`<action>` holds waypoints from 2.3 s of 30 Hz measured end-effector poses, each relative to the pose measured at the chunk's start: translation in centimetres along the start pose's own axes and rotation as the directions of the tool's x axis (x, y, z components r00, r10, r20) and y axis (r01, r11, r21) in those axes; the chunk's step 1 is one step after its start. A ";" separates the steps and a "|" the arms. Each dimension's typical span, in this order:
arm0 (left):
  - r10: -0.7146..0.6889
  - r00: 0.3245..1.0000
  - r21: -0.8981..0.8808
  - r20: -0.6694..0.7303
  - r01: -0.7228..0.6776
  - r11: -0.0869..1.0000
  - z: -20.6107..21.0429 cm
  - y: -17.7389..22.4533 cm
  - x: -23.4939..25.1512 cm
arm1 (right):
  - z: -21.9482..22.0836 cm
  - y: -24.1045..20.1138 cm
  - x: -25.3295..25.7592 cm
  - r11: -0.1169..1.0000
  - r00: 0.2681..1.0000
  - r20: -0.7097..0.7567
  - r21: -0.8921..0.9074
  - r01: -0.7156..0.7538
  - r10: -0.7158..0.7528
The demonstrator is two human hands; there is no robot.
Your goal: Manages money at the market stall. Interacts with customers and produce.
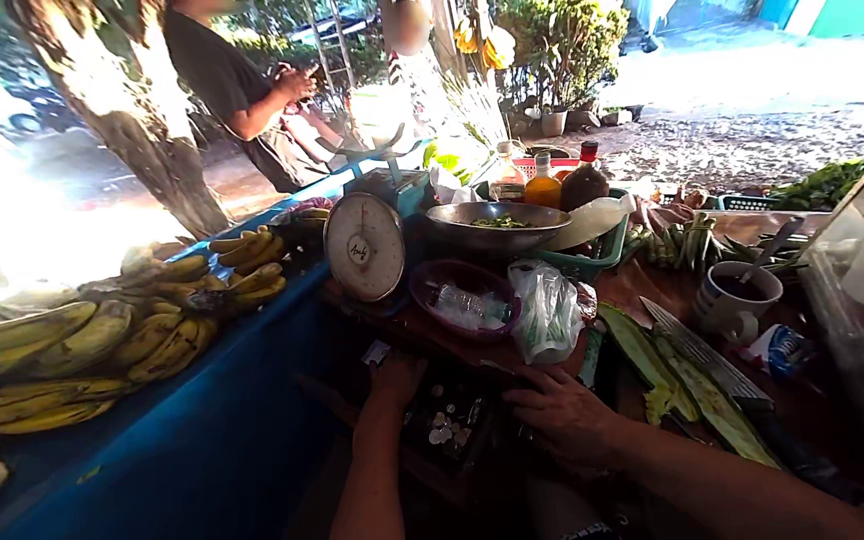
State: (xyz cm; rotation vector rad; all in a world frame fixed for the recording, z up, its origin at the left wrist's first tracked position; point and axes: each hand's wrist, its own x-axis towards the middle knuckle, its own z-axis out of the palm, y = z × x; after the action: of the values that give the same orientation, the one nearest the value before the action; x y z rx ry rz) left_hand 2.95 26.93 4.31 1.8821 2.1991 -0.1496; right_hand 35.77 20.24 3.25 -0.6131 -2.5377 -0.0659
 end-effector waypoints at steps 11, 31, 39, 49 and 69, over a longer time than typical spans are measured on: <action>0.021 0.999 0.018 -0.048 -0.020 1.000 0.4 -0.2 0.0 | -0.3 -0.2 0.1 0.999 1.000 0.010 0.033 -0.016 0.016; -0.020 0.998 -0.055 -0.060 0.016 0.998 -0.1 0.1 -0.3 | 0.1 -0.1 0.1 1.000 1.000 -0.001 -0.017 0.003 -0.003; -0.032 0.999 -0.046 -0.038 0.030 0.998 -0.2 0.2 -0.3 | 0.2 -0.1 0.1 0.999 1.000 -0.027 -0.037 0.007 -0.008; -0.032 0.999 -0.055 -0.030 0.030 0.998 -0.4 0.4 -0.4 | 0.3 0.0 0.0 0.998 0.999 -0.032 -0.056 0.009 -0.011; -0.024 0.999 -0.037 -0.038 0.023 0.999 0.1 0.1 -0.1 | 0.0 -0.1 0.1 1.000 1.000 -0.008 -0.027 0.010 -0.010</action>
State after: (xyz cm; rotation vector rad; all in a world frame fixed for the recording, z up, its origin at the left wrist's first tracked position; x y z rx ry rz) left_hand 3.10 26.82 4.29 1.8556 2.2340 -0.0782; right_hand 35.68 20.19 3.25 -0.6092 -2.5361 -0.1057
